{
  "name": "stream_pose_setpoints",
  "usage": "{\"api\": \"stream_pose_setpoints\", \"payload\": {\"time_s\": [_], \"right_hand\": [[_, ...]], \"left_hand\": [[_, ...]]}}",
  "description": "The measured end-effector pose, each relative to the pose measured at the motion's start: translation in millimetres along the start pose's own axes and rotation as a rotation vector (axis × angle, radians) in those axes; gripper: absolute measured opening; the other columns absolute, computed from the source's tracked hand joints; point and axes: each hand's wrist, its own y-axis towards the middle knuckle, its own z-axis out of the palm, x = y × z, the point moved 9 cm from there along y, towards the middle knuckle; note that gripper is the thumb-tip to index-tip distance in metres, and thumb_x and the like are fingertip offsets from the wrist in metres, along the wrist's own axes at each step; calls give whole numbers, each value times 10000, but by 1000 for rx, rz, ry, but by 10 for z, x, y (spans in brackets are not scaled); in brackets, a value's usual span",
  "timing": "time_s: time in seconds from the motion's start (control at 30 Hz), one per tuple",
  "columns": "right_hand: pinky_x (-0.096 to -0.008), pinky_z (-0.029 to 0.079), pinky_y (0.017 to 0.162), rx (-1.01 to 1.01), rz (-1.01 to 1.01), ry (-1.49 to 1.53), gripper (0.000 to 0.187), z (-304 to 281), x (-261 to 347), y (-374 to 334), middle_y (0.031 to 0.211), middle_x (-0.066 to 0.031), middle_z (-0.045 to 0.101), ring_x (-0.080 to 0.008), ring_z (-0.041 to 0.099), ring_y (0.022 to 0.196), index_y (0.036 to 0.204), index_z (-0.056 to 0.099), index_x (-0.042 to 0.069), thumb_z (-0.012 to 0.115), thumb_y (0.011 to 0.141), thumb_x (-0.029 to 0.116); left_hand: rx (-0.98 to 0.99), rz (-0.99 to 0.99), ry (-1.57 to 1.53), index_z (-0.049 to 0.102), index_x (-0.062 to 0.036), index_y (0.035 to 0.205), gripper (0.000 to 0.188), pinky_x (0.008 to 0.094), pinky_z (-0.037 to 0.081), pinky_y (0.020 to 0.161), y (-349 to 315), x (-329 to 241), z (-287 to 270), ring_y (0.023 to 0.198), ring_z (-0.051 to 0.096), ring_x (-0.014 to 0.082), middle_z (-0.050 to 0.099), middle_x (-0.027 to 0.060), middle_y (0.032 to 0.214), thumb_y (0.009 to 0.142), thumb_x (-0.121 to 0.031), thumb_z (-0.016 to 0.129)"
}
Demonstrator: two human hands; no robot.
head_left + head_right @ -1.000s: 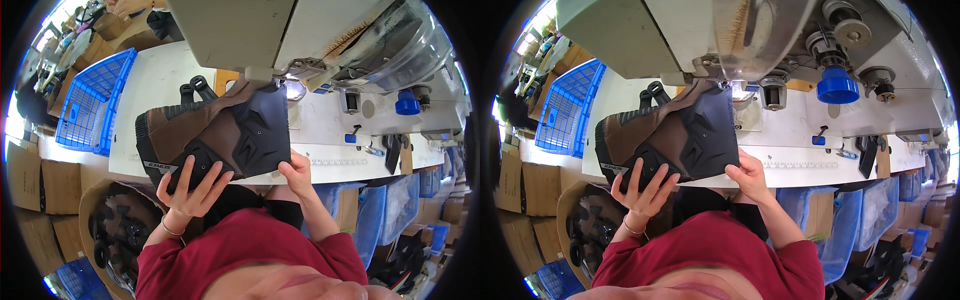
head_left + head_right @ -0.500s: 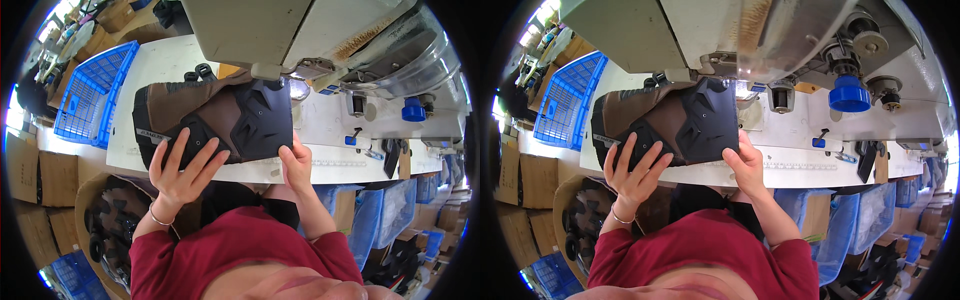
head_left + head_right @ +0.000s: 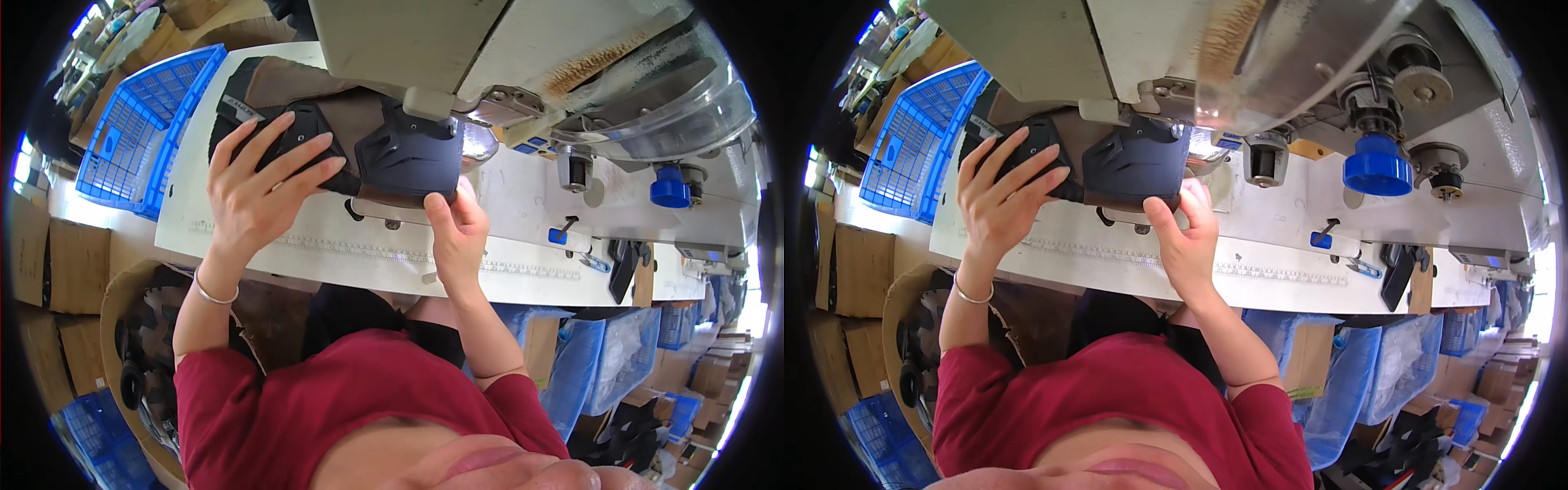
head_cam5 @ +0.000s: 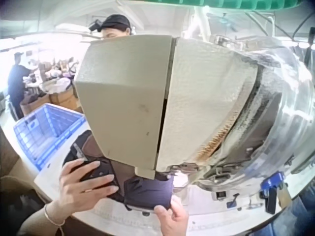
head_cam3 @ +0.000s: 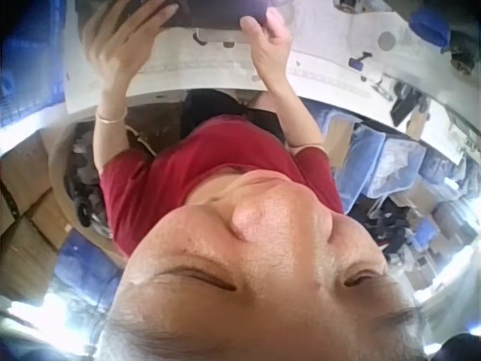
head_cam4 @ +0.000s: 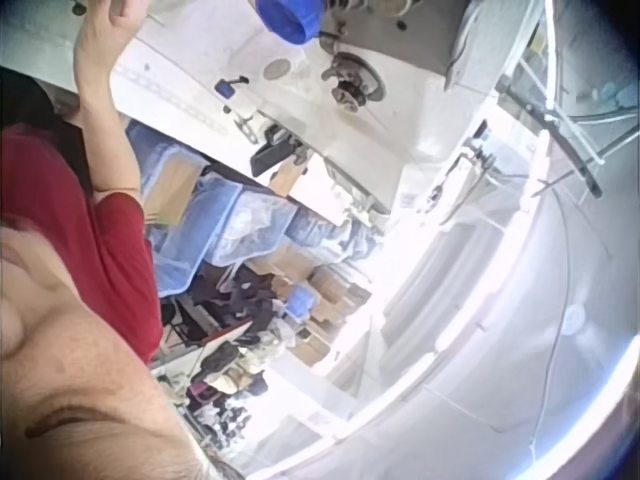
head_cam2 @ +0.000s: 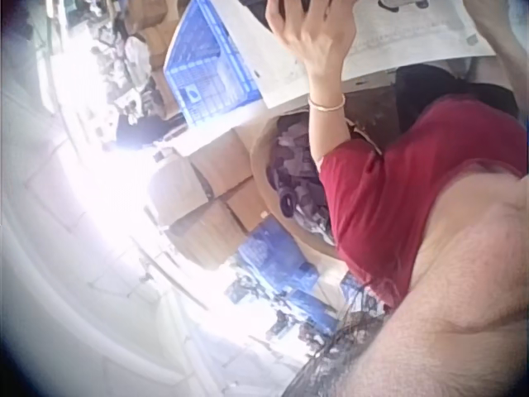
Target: The person sews components of a boot upper using an industrial sewing machine, stitching them together with thread.
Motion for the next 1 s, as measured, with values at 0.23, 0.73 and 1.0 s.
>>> {"api": "stream_pose_setpoints", "payload": {"time_s": [0.23,0.73,1.0], "right_hand": [[-242,433,818,-118,57,146,155,-99,-63,4,896,-19,580,-109,547,852,1007,579,-7,629,870,48],[-323,427,991,-256,2,343,257,-203,-109,-34,1139,-119,568,-179,551,1091,1106,475,0,543,867,-65],[-382,345,1063,-226,80,169,347,-53,-270,-207,1244,-150,497,-237,476,1204,1189,425,0,524,862,-60]], "left_hand": [[21,-13,-13,730,-226,902,264,356,434,888,187,106,83,991,628,187,691,-61,1011,640,-255,732],[22,-110,-27,735,-197,923,278,292,445,735,346,245,154,900,660,171,708,-36,958,646,-209,749],[21,2,-48,699,-233,1013,366,314,421,813,266,293,150,958,623,158,674,-48,1052,653,-288,736]]}}
